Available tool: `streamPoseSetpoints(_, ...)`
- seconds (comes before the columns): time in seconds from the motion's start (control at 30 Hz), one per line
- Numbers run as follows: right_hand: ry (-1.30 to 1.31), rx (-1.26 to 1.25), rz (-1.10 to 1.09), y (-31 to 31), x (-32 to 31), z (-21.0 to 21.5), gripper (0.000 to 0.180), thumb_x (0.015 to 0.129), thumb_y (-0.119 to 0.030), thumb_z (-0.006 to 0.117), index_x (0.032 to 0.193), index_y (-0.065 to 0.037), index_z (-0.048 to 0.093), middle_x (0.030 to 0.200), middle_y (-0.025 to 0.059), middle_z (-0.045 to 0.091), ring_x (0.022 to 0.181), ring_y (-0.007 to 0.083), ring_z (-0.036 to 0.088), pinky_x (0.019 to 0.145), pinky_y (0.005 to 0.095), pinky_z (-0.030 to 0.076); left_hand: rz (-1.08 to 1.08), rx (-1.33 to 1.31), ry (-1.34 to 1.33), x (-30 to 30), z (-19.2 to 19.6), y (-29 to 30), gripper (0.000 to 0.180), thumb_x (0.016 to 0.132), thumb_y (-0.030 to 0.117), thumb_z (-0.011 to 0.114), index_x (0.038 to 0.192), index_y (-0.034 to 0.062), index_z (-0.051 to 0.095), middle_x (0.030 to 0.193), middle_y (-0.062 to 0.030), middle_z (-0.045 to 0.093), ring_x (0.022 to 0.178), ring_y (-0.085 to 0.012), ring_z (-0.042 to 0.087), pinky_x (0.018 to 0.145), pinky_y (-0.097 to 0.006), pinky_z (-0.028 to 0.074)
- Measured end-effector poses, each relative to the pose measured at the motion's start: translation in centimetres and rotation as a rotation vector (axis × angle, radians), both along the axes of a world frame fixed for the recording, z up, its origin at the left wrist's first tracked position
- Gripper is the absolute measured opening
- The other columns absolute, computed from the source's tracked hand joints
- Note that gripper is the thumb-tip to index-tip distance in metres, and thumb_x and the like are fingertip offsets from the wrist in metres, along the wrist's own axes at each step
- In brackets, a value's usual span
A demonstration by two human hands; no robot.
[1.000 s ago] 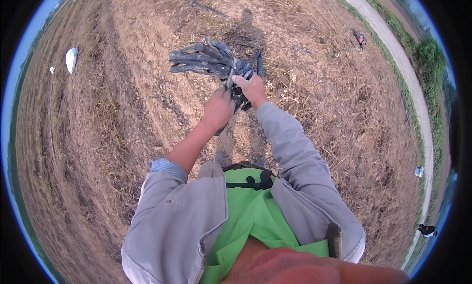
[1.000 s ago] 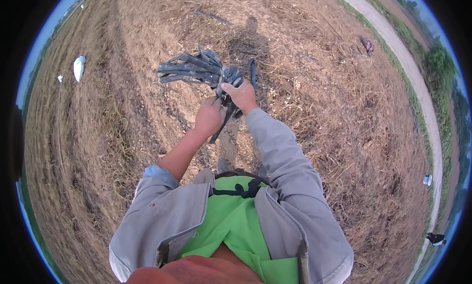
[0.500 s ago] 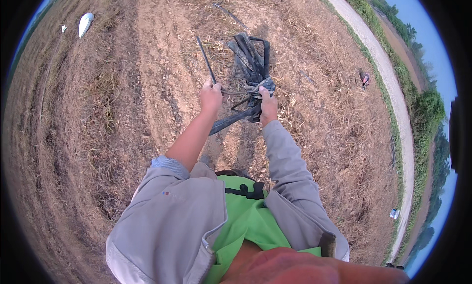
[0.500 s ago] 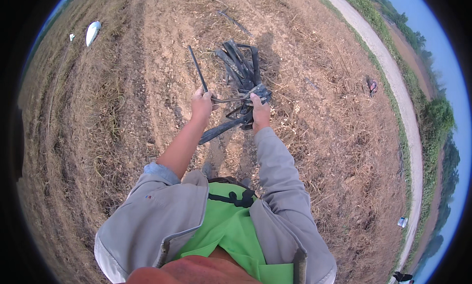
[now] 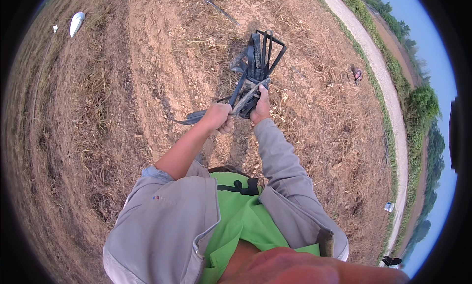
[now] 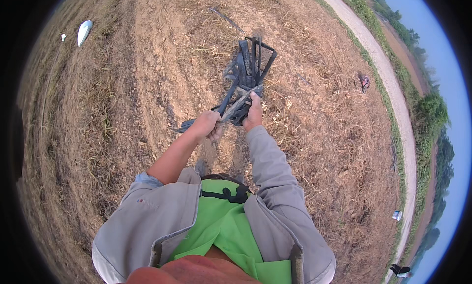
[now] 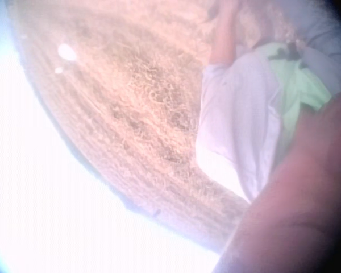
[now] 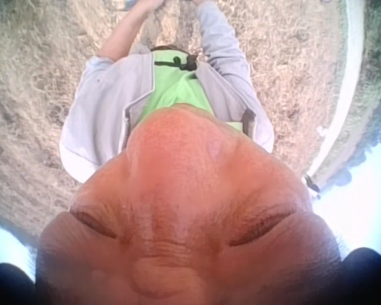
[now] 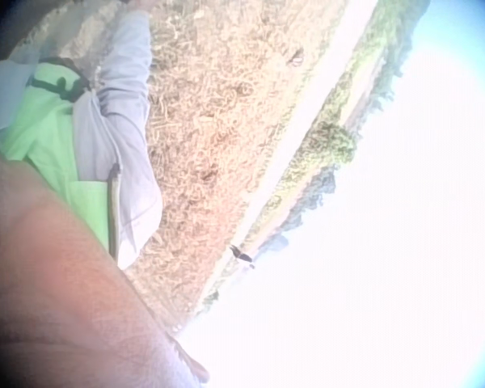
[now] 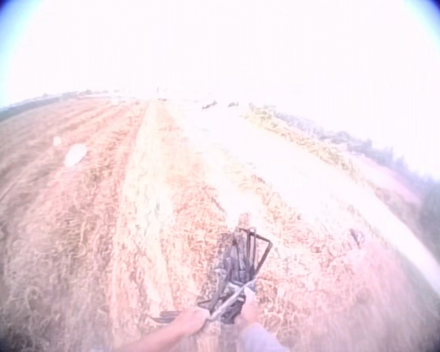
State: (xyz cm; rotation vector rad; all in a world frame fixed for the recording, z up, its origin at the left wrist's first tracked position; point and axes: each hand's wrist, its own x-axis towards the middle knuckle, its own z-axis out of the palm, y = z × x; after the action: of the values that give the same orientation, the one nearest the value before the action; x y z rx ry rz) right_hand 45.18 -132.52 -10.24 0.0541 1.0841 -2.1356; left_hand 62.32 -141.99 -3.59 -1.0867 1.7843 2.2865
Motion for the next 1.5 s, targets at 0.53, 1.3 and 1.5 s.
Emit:
streamPoseSetpoints(0.53, 0.891, 0.588, 0.255, 3.1, 0.5, 1.9, 0.037, 0.08, -0.034, 0.078, 0.097, -0.003, 0.069, 0.086, 0.0033, 0.069, 0.078, 0.0142, 0.063, 0.074, 0.0323, 0.051, 0.061, -0.161, 0.118, -3.5, -1.8, -7.6, 0.018, 0.102, 0.017, 0.044, 0.094, 0.0068, 0.057, 0.074, -0.0013, 0.055, 0.061, -0.0103, 0.05, 0.049, -0.028, 0.042)
streamPoseSetpoints(1.3, 0.9, 1.016, 0.114, 8.5, 2.0, -0.9, 0.093, 0.068, -0.062, 0.075, 0.123, 0.01, 0.056, 0.123, 0.0276, 0.059, 0.115, 0.0407, 0.058, 0.1, 0.043, 0.045, 0.529, 0.253, 0.094, -3.1, -13.7, -10.2, 0.012, 0.099, 0.013, 0.048, 0.097, 0.0047, 0.056, 0.087, -0.0044, 0.058, 0.074, -0.0156, 0.055, 0.061, -0.029, 0.047)
streamPoseSetpoints(1.5, 0.813, 1.484, -0.075, 24.2, 2.6, -6.3, 0.073, 0.067, -0.057, 0.077, 0.106, 0.003, 0.062, 0.109, 0.0207, 0.063, 0.106, 0.0358, 0.061, 0.095, 0.0424, 0.048, 0.263, -0.069, -0.699, 13.4, -25.0, -13.3, 0.014, 0.094, 0.013, 0.054, 0.103, 0.0066, 0.063, 0.076, -0.0035, 0.055, 0.069, -0.0139, 0.055, 0.064, -0.026, 0.049)
